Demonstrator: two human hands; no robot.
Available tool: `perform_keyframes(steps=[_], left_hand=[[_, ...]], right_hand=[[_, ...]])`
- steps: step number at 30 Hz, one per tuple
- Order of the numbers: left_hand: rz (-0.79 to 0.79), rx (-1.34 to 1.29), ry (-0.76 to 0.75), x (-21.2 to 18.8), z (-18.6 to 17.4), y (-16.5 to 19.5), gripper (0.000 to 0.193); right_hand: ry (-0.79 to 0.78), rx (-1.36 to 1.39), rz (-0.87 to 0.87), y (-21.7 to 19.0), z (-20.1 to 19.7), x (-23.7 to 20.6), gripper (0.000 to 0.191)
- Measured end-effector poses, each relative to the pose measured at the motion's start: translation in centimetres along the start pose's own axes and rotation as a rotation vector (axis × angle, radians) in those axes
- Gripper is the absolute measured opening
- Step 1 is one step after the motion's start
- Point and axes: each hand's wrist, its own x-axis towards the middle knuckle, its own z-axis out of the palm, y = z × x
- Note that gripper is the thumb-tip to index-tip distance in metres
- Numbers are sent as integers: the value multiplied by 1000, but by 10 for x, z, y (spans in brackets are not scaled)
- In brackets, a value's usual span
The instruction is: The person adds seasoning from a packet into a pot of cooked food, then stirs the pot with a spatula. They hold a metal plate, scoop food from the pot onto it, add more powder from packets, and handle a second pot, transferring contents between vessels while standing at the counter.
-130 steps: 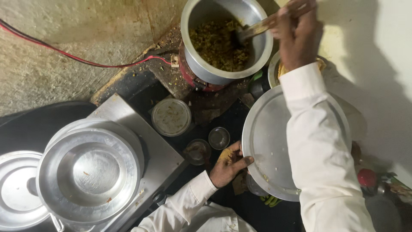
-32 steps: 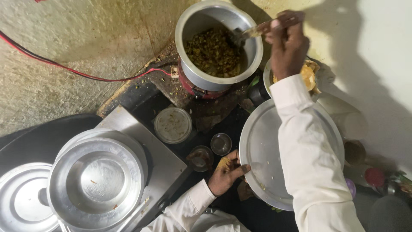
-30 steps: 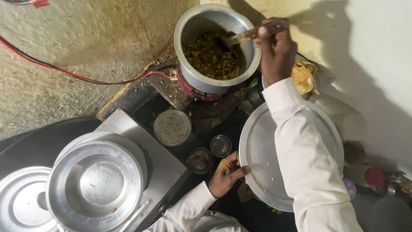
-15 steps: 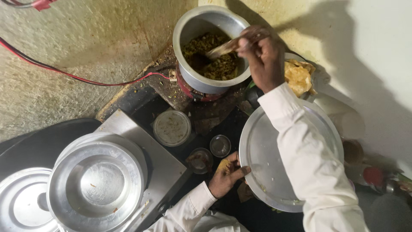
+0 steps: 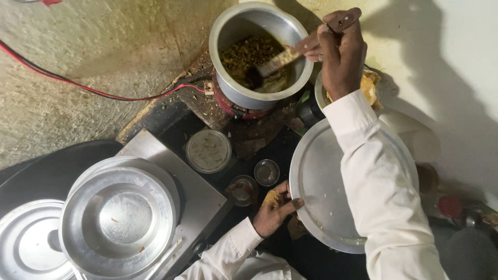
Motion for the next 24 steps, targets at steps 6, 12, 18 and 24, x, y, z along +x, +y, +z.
perform_keyframes(steps=[6,12,18,24], left_hand=[[11,-9,-22,-1,0,2,23],[25,-19,9,-3,-1,0,24],[19,-5,10,-3,-3,-5,21],[31,-22,9,-2,-5,-7,21]], right_hand=[[-98,-115,-101,-2,26,-12,23],[113,-313,-286,26,21,30,25],[-513,6,-342,26,23,32,19],[-81,-343,-194,5,-6,35,17]])
